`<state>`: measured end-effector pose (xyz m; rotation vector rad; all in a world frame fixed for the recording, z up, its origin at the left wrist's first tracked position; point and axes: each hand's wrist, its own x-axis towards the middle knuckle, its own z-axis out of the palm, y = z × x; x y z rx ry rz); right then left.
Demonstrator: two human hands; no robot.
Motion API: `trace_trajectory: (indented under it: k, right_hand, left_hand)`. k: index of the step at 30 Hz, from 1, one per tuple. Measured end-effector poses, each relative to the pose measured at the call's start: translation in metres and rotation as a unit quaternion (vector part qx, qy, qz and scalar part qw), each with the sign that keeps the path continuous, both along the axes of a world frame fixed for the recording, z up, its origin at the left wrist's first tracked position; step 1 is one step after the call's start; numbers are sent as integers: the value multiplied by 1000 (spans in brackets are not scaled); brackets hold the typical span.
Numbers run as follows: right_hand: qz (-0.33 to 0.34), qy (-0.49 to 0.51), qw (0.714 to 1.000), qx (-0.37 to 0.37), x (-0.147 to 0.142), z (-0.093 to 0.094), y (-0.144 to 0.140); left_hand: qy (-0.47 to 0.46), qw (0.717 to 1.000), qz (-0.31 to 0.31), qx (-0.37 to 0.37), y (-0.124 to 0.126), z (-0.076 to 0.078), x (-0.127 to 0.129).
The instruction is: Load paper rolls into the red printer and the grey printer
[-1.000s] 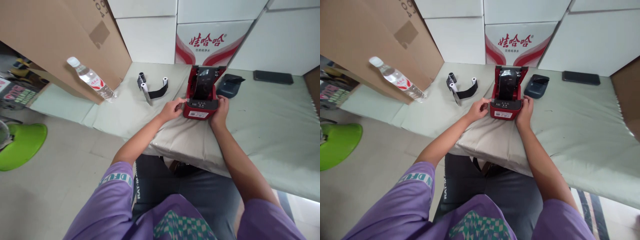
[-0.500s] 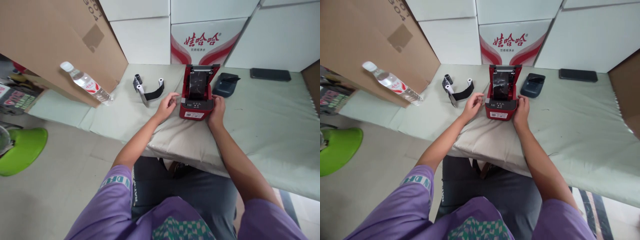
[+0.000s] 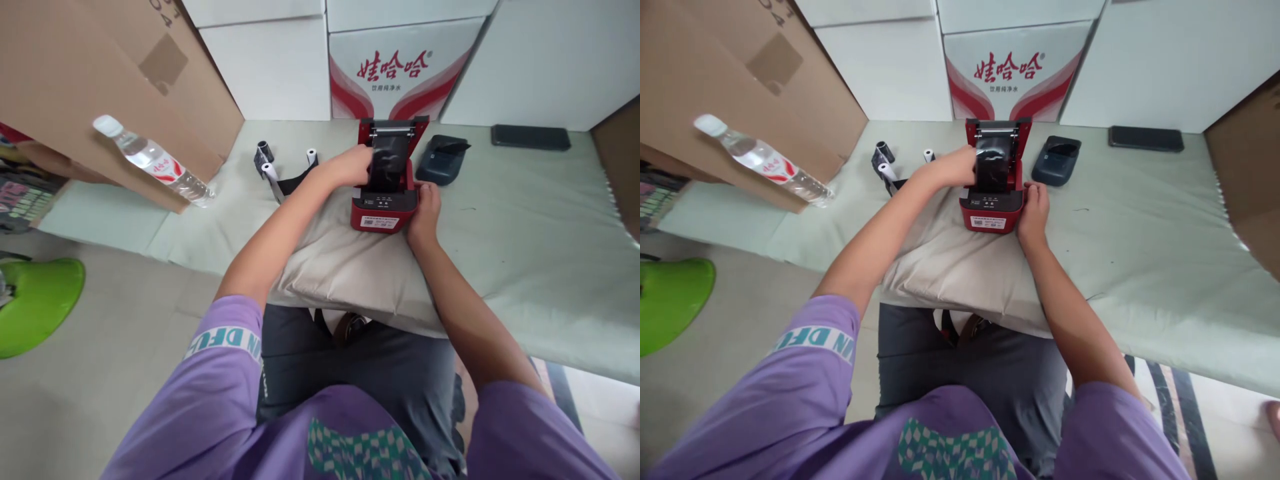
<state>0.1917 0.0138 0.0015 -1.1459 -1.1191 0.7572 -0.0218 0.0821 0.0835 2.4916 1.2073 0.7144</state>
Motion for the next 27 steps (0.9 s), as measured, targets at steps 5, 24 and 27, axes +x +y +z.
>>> trace_trajectory:
  k: [5, 24, 27]
  right_hand:
    - [-1, 0, 1000, -12, -1, 1, -1]
    - [28, -16, 999, -9, -1, -2, -3]
    - [31, -14, 999, -8, 0, -4, -1]
  left_hand:
    - [127, 989, 12, -76, 23, 2, 25]
    - [-231, 950, 209, -14, -52, 29, -107]
    - [-311, 874, 372, 14, -11, 23, -157]
